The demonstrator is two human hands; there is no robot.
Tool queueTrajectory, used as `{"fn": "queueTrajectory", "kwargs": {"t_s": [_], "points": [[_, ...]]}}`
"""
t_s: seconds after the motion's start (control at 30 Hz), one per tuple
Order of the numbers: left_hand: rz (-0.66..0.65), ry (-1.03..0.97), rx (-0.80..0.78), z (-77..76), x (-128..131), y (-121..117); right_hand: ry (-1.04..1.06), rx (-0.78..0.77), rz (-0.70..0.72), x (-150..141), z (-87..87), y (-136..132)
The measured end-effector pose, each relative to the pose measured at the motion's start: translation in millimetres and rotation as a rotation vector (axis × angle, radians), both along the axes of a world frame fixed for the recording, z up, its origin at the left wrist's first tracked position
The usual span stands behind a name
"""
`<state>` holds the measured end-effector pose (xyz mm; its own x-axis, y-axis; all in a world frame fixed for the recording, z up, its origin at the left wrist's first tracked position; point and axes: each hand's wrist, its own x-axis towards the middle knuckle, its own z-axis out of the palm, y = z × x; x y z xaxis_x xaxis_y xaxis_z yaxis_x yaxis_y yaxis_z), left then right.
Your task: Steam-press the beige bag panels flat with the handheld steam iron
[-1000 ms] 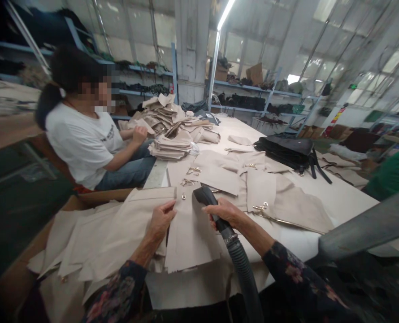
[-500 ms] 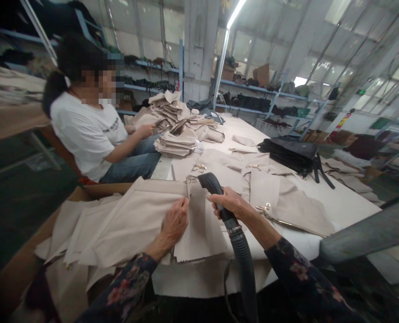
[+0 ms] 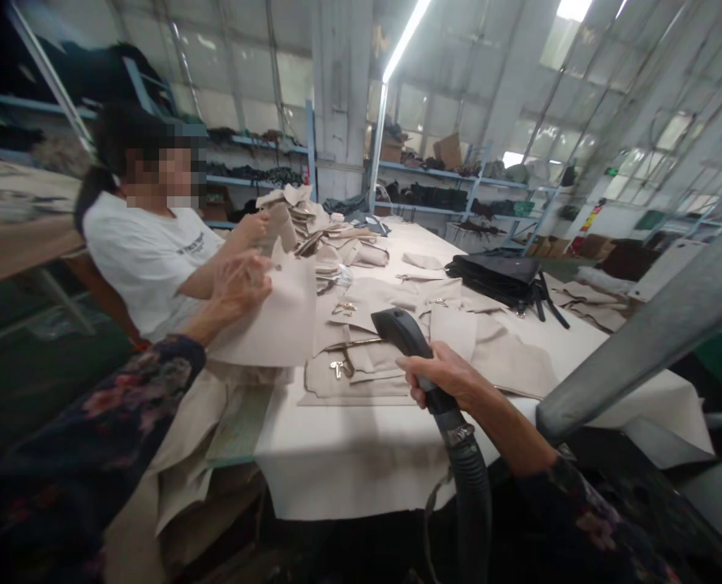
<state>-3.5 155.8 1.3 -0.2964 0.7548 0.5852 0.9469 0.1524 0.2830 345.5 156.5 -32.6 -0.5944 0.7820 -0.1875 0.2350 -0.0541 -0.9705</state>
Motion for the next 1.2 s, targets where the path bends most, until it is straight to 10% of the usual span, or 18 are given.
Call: {"fn": "queueTrajectory", "kwargs": {"t_s": [0.13,0.33,0.5,0.73,1.2], "points": [[-0.094,0.326,-0.068,12.2,49,-8,-0.015,-0.028,-0.083,28,1.3,-16],[-0.625,0.562,-0.338,-117.0,159,-31,-0.024,-0.040,-0.088,74,-12.0,-44],[-0.736,0.324,-0.332,-185.7,167,-52,-0.098,-0.109,-0.063,91,-36.2,-62],[-0.786,-0.250,-0.224,-190.8,139,-46,-0.120,-0.227,-0.021,79,-71.9,-69],[-0.924,0.068,-0.259,-192.0,147,-53,-0.201,-0.200,-0.072,36,-77.7,-30]]}}
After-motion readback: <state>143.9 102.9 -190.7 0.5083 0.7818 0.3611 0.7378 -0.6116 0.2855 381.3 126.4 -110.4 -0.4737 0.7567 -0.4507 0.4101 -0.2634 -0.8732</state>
